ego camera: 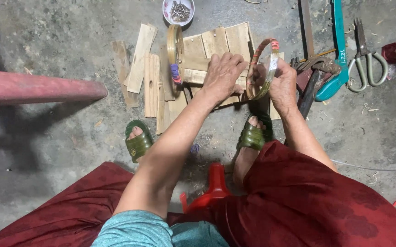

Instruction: The person sits on a low stool working over a wooden board on the floor, wrapping colored tape strips around bamboo hoops and hammering small tacks from a bowl to secure the tape. They rotate each hoop to work around its circumference and set finished hoops aside.

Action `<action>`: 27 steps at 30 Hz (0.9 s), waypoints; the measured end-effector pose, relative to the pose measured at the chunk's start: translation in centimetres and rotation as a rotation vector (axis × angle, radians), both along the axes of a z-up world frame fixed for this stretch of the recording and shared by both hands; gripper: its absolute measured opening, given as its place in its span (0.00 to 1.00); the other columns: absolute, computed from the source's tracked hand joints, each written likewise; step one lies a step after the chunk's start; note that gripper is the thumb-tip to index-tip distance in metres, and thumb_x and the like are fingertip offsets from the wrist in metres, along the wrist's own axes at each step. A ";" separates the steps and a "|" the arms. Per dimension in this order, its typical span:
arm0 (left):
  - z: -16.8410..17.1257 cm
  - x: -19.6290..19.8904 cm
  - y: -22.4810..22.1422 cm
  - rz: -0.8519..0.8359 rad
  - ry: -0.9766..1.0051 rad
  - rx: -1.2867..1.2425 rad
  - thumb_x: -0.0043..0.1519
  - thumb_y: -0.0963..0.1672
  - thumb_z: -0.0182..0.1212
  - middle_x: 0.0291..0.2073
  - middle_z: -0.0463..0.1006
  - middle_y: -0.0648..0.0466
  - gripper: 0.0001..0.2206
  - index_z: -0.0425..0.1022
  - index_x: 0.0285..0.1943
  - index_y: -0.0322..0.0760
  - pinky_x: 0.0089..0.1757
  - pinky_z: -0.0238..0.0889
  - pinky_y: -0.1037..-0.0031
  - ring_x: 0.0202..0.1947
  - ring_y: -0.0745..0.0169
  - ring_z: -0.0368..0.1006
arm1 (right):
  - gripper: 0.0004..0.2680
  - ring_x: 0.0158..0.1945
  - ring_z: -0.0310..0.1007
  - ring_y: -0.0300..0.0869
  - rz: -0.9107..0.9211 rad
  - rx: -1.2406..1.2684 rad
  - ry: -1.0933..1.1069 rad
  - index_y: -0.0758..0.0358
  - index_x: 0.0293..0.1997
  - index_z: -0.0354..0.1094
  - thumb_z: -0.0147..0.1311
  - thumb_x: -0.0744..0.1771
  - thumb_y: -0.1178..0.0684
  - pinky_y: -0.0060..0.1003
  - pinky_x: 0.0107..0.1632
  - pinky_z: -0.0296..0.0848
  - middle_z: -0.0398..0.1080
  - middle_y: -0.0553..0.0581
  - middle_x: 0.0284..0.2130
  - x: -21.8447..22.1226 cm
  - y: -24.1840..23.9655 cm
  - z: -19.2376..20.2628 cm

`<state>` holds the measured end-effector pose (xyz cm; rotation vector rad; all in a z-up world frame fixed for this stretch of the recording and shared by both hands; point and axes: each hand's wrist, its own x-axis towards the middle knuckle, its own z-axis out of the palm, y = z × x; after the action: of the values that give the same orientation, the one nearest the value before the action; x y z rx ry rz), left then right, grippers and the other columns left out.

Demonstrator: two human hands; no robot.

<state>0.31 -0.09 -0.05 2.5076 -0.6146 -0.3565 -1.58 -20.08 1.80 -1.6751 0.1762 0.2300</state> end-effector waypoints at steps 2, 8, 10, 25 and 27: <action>-1.2 0.3 -0.2 0.006 0.008 -0.008 0.42 0.49 0.82 0.47 0.71 0.56 0.27 0.75 0.49 0.45 0.45 0.54 0.59 0.50 0.52 0.63 | 0.05 0.37 0.80 0.38 -0.014 0.034 0.028 0.60 0.38 0.72 0.65 0.68 0.57 0.31 0.42 0.81 0.77 0.57 0.33 0.0 -0.2 -0.2; -3.7 0.9 -0.7 0.010 0.009 -0.050 0.39 0.49 0.84 0.43 0.72 0.55 0.25 0.76 0.43 0.44 0.41 0.56 0.60 0.45 0.50 0.64 | 0.06 0.34 0.79 0.33 -0.043 0.059 0.092 0.58 0.37 0.70 0.65 0.69 0.54 0.27 0.40 0.82 0.77 0.55 0.32 0.0 0.1 0.5; -3.6 0.8 -0.6 0.011 0.005 -0.065 0.39 0.49 0.83 0.42 0.71 0.54 0.25 0.76 0.42 0.43 0.40 0.56 0.60 0.45 0.49 0.64 | 0.07 0.34 0.79 0.33 -0.049 0.048 0.102 0.58 0.36 0.70 0.66 0.69 0.53 0.27 0.40 0.82 0.78 0.55 0.33 -0.1 0.0 0.2; -2.2 1.0 -0.5 -0.012 0.032 -0.045 0.39 0.48 0.83 0.42 0.71 0.52 0.24 0.77 0.41 0.41 0.41 0.60 0.60 0.46 0.45 0.64 | 0.05 0.32 0.79 0.35 -0.075 0.049 0.068 0.60 0.37 0.73 0.66 0.68 0.56 0.26 0.35 0.79 0.77 0.56 0.32 -0.2 0.0 -0.5; -2.5 1.1 -0.7 -0.016 0.040 -0.040 0.40 0.48 0.83 0.42 0.70 0.52 0.24 0.76 0.42 0.41 0.42 0.60 0.60 0.46 0.45 0.64 | 0.05 0.32 0.78 0.35 -0.082 0.035 0.058 0.59 0.36 0.73 0.67 0.67 0.56 0.27 0.35 0.79 0.77 0.56 0.31 -0.2 0.1 -0.5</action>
<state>1.39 -0.76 -2.58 2.4525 -0.6197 -0.3952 -1.82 -20.00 1.31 -1.6239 0.2822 0.2189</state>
